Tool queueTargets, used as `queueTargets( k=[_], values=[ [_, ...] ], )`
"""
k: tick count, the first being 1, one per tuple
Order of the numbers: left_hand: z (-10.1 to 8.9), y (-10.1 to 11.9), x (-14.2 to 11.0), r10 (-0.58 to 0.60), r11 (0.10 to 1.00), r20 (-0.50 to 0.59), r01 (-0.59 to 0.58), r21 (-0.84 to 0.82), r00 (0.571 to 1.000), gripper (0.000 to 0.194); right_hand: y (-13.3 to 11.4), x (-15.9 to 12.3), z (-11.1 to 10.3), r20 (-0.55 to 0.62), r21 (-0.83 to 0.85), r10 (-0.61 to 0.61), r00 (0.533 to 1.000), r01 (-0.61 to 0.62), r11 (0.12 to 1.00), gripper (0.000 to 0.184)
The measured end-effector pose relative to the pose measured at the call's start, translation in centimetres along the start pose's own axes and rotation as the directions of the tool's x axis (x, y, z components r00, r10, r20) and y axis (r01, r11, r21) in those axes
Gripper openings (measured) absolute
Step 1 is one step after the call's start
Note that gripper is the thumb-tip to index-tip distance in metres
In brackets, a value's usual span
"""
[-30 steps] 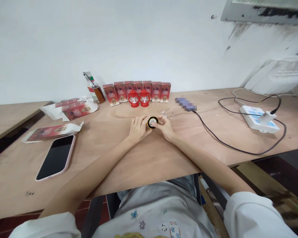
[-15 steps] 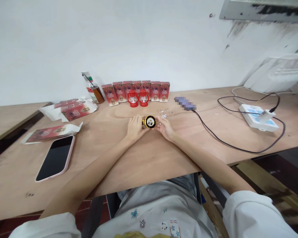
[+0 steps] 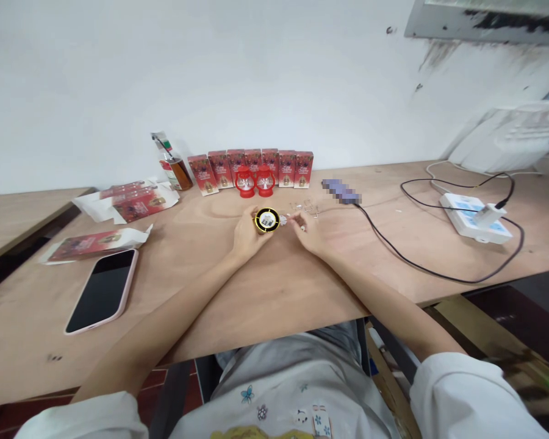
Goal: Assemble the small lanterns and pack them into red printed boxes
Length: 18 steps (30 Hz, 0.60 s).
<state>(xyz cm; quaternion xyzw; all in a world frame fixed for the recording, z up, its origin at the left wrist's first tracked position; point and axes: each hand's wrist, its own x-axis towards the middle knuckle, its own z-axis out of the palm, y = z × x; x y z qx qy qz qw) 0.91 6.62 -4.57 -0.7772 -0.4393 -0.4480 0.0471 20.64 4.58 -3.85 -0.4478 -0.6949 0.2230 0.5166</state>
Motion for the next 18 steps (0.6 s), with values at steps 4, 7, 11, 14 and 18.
queueTargets(
  k=[4,7,11,14,18],
  values=[
    [0.4,-0.2,-0.1,-0.057,0.998,-0.101,0.057,-0.001,0.993,0.074,0.5,-0.1,-0.7,0.251,-0.542,-0.152,0.956,0.269,0.796,0.03],
    [0.3,0.1,-0.1,-0.043,0.999,-0.066,0.044,0.015,0.997,0.062,0.6,-0.2,-0.4,0.302,-0.641,-0.125,0.945,0.298,0.707,0.041],
    [-0.1,0.6,0.0,0.014,1.0,-0.032,-0.014,-0.016,0.999,0.054,0.4,-0.3,-0.3,0.357,-0.658,-0.152,0.922,0.364,0.66,0.039],
    [-0.3,0.7,0.1,0.067,0.998,-0.049,-0.068,-0.013,0.997,0.051,-0.1,-0.3,-0.4,0.37,-0.691,-0.133,0.919,0.368,0.623,0.036],
    [-0.2,0.4,0.2,0.107,0.994,-0.017,-0.106,0.038,0.994,0.049,-0.4,-0.3,-0.5,0.374,-0.689,-0.112,0.921,0.357,0.63,0.029]
  ],
)
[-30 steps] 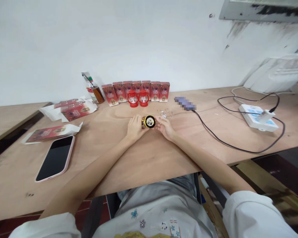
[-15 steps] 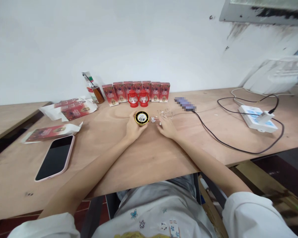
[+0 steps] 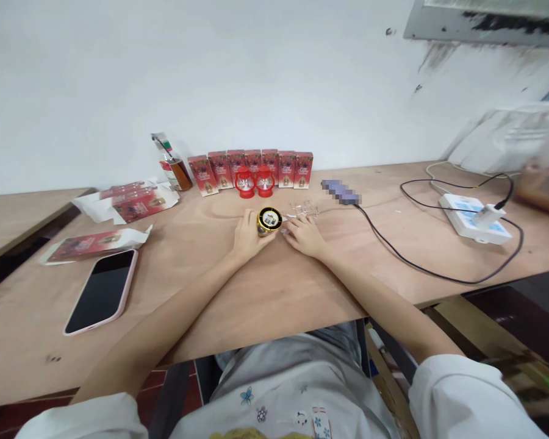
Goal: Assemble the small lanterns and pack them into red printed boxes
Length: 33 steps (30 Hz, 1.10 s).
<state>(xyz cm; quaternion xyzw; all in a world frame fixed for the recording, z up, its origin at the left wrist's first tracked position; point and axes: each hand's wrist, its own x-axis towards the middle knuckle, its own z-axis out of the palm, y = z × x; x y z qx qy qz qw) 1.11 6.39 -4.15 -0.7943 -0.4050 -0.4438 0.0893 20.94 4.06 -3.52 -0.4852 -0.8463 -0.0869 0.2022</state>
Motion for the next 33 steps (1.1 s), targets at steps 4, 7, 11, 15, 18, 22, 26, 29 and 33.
queueTargets(
  k=[4,7,11,15,18,22,26,29,33],
  values=[
    [0.0,-0.2,0.0,0.013,0.999,0.038,-0.015,0.045,0.999,0.046,0.3,0.2,0.2,-0.109,0.256,0.082,0.991,-0.052,0.965,0.023],
    [-0.1,-0.1,0.0,0.008,0.996,0.037,-0.011,0.087,0.999,0.046,0.5,0.4,0.6,-0.177,0.614,0.295,0.939,-0.129,0.779,0.021],
    [-0.1,0.1,0.0,0.015,0.993,0.055,-0.021,0.119,0.998,0.045,0.2,0.8,0.6,-0.066,0.944,0.561,0.825,-0.13,0.303,0.021],
    [-0.3,0.3,0.1,0.017,0.993,0.108,-0.029,0.111,0.994,0.044,-0.4,1.0,-0.3,0.063,0.994,0.641,0.765,0.008,-0.107,0.022],
    [-0.6,0.5,0.1,0.021,0.994,0.151,-0.037,0.103,0.988,0.046,-0.8,1.0,-1.0,0.12,0.963,0.606,0.786,0.057,-0.265,0.023],
    [-0.7,0.6,0.2,0.049,0.991,0.192,-0.072,0.117,0.98,0.048,-1.9,0.8,-1.4,0.087,0.974,0.523,0.848,0.037,-0.221,0.023],
    [-0.6,0.6,0.1,0.071,0.986,0.199,-0.099,0.135,0.978,0.048,-2.8,0.6,-1.4,0.049,0.992,0.48,0.876,0.012,-0.123,0.02],
    [-0.6,0.6,0.1,0.076,0.984,0.195,-0.105,0.141,0.978,0.048,-2.8,0.5,-1.4,0.061,0.994,0.473,0.879,-0.011,-0.109,0.016],
    [-0.6,0.6,0.1,0.078,0.985,0.195,-0.106,0.139,0.978,0.047,-2.3,0.5,-1.4,0.06,0.988,0.457,0.888,0.011,-0.151,0.018]
  ],
)
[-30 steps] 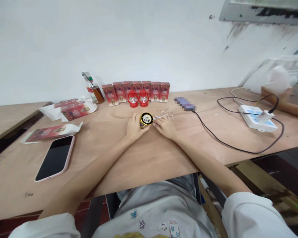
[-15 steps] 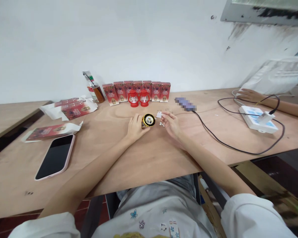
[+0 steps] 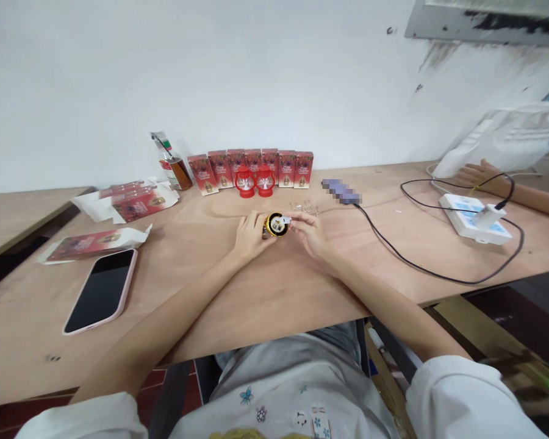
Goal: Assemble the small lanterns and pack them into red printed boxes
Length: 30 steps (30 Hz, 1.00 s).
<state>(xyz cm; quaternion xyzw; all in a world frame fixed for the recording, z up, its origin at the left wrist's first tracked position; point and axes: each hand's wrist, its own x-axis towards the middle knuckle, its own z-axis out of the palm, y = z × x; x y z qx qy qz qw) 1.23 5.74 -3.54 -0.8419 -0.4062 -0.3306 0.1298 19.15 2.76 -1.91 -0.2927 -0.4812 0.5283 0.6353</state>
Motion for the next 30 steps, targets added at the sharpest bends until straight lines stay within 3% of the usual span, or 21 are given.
queueTargets(
  k=[4,11,17,22,30],
  values=[
    [0.0,-0.1,0.0,-0.004,1.0,0.003,0.004,0.001,1.0,0.047,0.1,0.1,0.0,-0.002,-0.04,-0.037,0.999,0.037,0.999,0.025],
    [0.0,-0.1,-0.1,0.002,1.0,0.012,-0.002,-0.006,1.0,0.046,0.5,0.5,-0.3,-0.129,-0.069,-0.075,0.989,0.066,0.995,0.036],
    [0.1,-0.1,-0.1,0.007,1.0,0.016,-0.007,-0.005,1.0,0.044,-0.2,0.2,-0.3,-0.049,-0.237,-0.114,0.992,0.099,0.966,0.035],
    [0.1,-0.1,-0.1,0.026,1.0,-0.003,-0.026,0.0,1.0,0.044,0.1,-0.6,0.4,0.001,-0.316,-0.172,0.985,0.163,0.935,0.023],
    [0.2,-0.1,-0.2,0.05,0.999,-0.019,-0.05,0.004,0.999,0.046,0.6,-0.8,0.2,0.031,-0.465,-0.307,0.951,0.285,0.838,0.015]
  ],
)
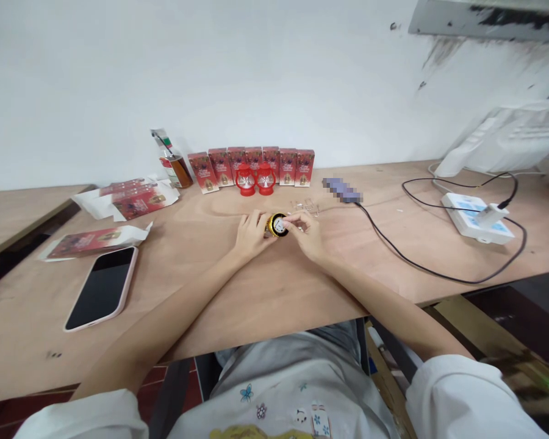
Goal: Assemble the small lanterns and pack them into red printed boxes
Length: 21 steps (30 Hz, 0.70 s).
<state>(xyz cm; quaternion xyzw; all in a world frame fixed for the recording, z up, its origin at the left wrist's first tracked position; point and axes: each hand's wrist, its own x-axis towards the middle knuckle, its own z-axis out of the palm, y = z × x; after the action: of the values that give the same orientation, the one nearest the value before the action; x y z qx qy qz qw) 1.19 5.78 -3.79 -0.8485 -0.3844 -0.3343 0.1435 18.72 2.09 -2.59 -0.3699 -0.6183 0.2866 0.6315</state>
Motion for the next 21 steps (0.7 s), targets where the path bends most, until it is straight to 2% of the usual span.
queueTargets(
  k=[8,21],
  values=[
    [-0.17,0.06,0.01,0.015,1.0,0.005,-0.015,-0.008,1.0,0.047,0.26,0.07,-0.09,0.014,-0.015,0.056,0.998,-0.056,0.998,0.02],
    [-0.17,0.04,-0.01,0.0,1.0,0.032,0.0,0.0,0.999,0.048,0.08,-0.12,0.05,-0.016,-0.002,0.035,0.999,-0.035,0.999,0.018]
  ],
)
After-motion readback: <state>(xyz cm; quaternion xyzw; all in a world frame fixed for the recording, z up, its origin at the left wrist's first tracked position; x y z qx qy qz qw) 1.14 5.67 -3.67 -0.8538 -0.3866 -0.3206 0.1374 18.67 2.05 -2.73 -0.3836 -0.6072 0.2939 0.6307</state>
